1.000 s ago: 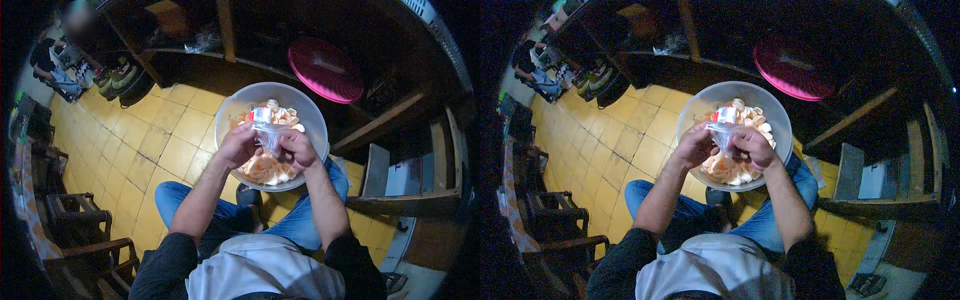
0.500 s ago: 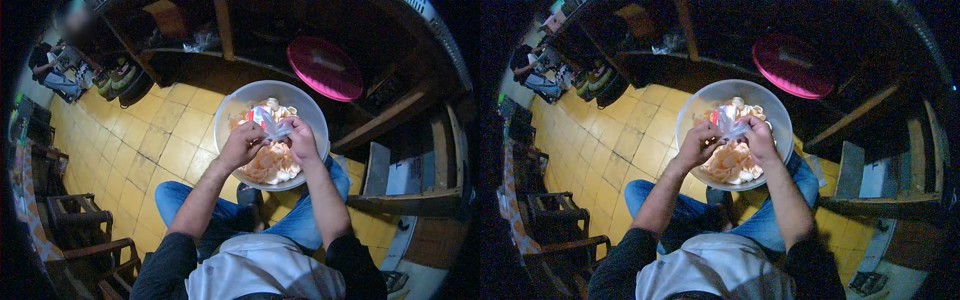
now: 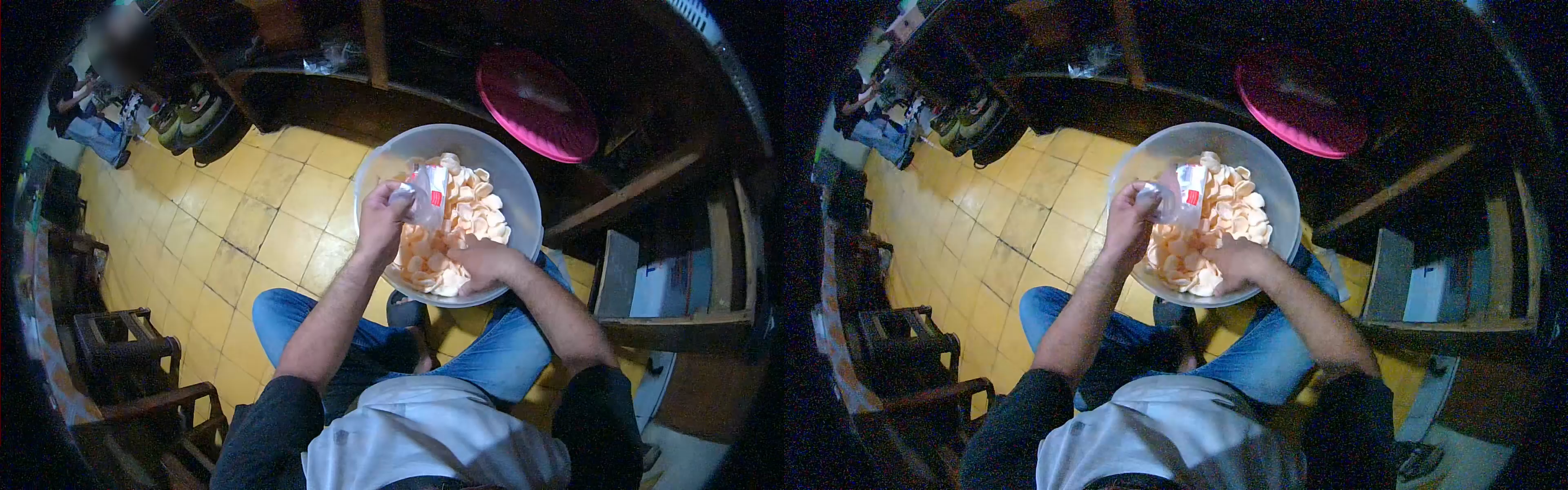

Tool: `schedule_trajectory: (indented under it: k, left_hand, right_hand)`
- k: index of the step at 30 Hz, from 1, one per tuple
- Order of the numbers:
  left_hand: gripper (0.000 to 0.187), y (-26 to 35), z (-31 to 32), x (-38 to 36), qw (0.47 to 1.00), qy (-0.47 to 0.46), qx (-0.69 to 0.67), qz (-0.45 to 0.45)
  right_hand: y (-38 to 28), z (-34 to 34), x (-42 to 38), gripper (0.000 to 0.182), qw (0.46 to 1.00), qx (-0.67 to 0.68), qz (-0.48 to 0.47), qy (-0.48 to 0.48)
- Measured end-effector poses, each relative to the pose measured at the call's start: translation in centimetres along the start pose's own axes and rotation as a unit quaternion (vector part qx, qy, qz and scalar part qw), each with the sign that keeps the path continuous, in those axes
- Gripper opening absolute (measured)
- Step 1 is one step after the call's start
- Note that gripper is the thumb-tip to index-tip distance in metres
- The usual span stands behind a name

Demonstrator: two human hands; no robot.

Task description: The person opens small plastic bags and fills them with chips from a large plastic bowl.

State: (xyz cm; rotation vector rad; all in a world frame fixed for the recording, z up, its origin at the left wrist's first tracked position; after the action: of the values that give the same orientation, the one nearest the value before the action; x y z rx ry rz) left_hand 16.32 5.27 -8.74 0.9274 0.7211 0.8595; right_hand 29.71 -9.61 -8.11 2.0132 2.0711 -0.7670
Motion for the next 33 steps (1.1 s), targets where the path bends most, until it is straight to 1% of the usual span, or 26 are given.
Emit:
schedule_trajectory:
  k: [1, 2, 3, 4, 5, 6, 7, 9, 10, 13, 15, 16, 17, 19, 20, 22, 23, 24, 25, 26, 28, 29, 31, 32, 33]
  left_hand:
    - [0.009, -0.1, -0.2, 0.1, 1.0, 0.001, -0.002, 0.003]
    - [0.01, -0.2, -0.4, 0.2, 0.999, 0.029, 0.005, -0.017]
    - [0.012, 0.0, -0.5, 0.1, 0.998, 0.056, 0.013, -0.036]
    - [0.012, 0.3, -0.3, 0.0, 0.998, 0.06, 0.01, -0.031]
    - [0.016, 0.5, 0.2, -0.1, 0.998, 0.048, -0.007, -0.029]
    - [0.022, 0.8, 0.5, -0.3, 0.999, 0.035, -0.022, -0.027]
    - [0.022, 0.8, 0.4, -0.2, 0.999, 0.036, -0.023, -0.023]
    - [0.028, 0.3, 0.4, 0.0, 0.996, 0.002, -0.059, -0.06]
    - [0.027, 0.3, 0.2, 0.0, 0.996, -0.012, -0.068, -0.052]
    - [0.027, -0.3, 0.0, 0.0, 0.997, -0.004, -0.06, -0.053]
    - [0.027, -0.3, -0.1, 0.1, 0.996, -0.011, -0.057, -0.061]
    - [0.027, -0.3, 0.0, 0.2, 0.996, -0.016, -0.054, -0.067]
    - [0.027, -0.4, 0.0, 0.2, 0.996, -0.018, -0.054, -0.067]
    - [0.025, 0.3, 0.4, -0.4, 0.996, -0.009, -0.051, -0.071]
    - [0.025, 0.3, 0.4, -0.4, 0.996, -0.009, -0.051, -0.07]
    - [0.024, 0.0, 0.3, -0.3, 0.998, -0.005, -0.02, -0.065]
    - [0.024, -0.1, 0.2, -0.2, 0.998, -0.003, -0.02, -0.065]
    - [0.024, -0.2, 0.2, -0.2, 0.997, -0.018, -0.007, -0.071]
    - [0.024, -0.1, 0.4, -0.4, 0.996, -0.034, 0.007, -0.077]
    - [0.024, -0.1, 0.6, -0.5, 0.996, -0.036, 0.008, -0.08]
    - [0.026, 0.3, 1.7, -1.2, 0.989, -0.1, -0.018, -0.111]
    - [0.026, 0.2, 1.8, -1.2, 0.988, -0.101, -0.017, -0.112]
    - [0.032, -0.5, 1.5, -1.3, 0.977, -0.165, 0.028, -0.13]
    - [0.033, -0.9, 1.4, -0.9, 0.972, -0.199, 0.053, -0.113]
    - [0.033, -0.8, 1.6, -1.1, 0.973, -0.195, 0.054, -0.111]
  right_hand:
    - [-0.4, -0.5, 0.0, 0.072, 0.999, -0.017, 0.016, -0.027]
    - [-0.6, -1.0, 0.2, 0.075, 0.998, -0.035, 0.032, -0.052]
    - [-0.9, -1.2, 0.6, 0.075, 0.998, -0.04, 0.028, -0.05]
    - [-1.2, -1.0, 0.8, 0.072, 0.996, -0.043, 0.045, -0.071]
    - [-1.5, -0.6, 1.0, 0.07, 0.993, -0.044, 0.063, -0.091]
    - [-1.8, -0.3, 1.1, 0.072, 0.993, -0.085, 0.059, -0.049]
    - [-1.8, 0.0, 0.9, 0.072, 0.993, -0.088, 0.058, -0.047]
    - [-1.5, -0.4, 0.5, 0.073, 0.996, -0.059, 0.074, -0.006]
    - [-1.2, -0.9, 0.3, 0.073, 0.995, -0.064, 0.073, -0.004]
    - [-0.3, -0.6, -0.5, 0.077, 0.998, -0.02, 0.054, 0.007]
    - [0.4, -0.6, -0.4, 0.075, 0.998, 0.052, -0.005, 0.025]
    - [0.3, -0.2, -0.2, 0.075, 0.997, 0.062, -0.035, -0.009]
    - [0.2, 0.1, -0.3, 0.075, 0.997, 0.062, -0.034, -0.008]
    - [-0.7, -0.1, -0.5, 0.065, 0.998, 0.042, -0.048, 0.011]
    - [-0.2, -0.1, -0.3, 0.065, 0.998, 0.041, -0.048, 0.012]
    - [1.4, -1.4, 0.4, 0.048, 0.981, 0.134, -0.035, 0.133]
    - [2.2, -1.5, 0.5, 0.048, 0.982, 0.134, -0.036, 0.132]
    - [2.2, -3.0, -0.1, 0.04, 0.937, 0.278, -0.041, 0.206]
    - [2.3, -4.2, -0.8, 0.033, 0.866, 0.415, -0.043, 0.276]
    - [1.8, -4.7, -0.9, 0.033, 0.864, 0.417, -0.041, 0.277]
    - [0.7, -5.4, -0.7, 0.028, 0.754, 0.574, -0.003, 0.319]
    - [0.4, -5.3, -0.2, 0.028, 0.753, 0.574, -0.002, 0.32]
    - [0.1, -4.6, 1.1, 0.027, 0.742, 0.574, -0.043, 0.343]
    - [0.4, -4.1, 1.7, 0.032, 0.747, 0.532, -0.037, 0.397]
    - [0.3, -3.7, 2.3, 0.032, 0.747, 0.533, -0.04, 0.395]
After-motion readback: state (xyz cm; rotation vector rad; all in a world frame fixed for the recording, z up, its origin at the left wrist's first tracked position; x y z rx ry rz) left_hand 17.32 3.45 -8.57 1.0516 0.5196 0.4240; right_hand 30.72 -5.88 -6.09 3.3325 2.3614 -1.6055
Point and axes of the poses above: each hand's wrist, its own x-axis towards the middle knuckle, its own z-axis out of the palm, y = z × x, the point moved 3 cm from there along x, towards the middle knuckle, and after that the axes turned 10 degrees about y, right-handed, at the moved point
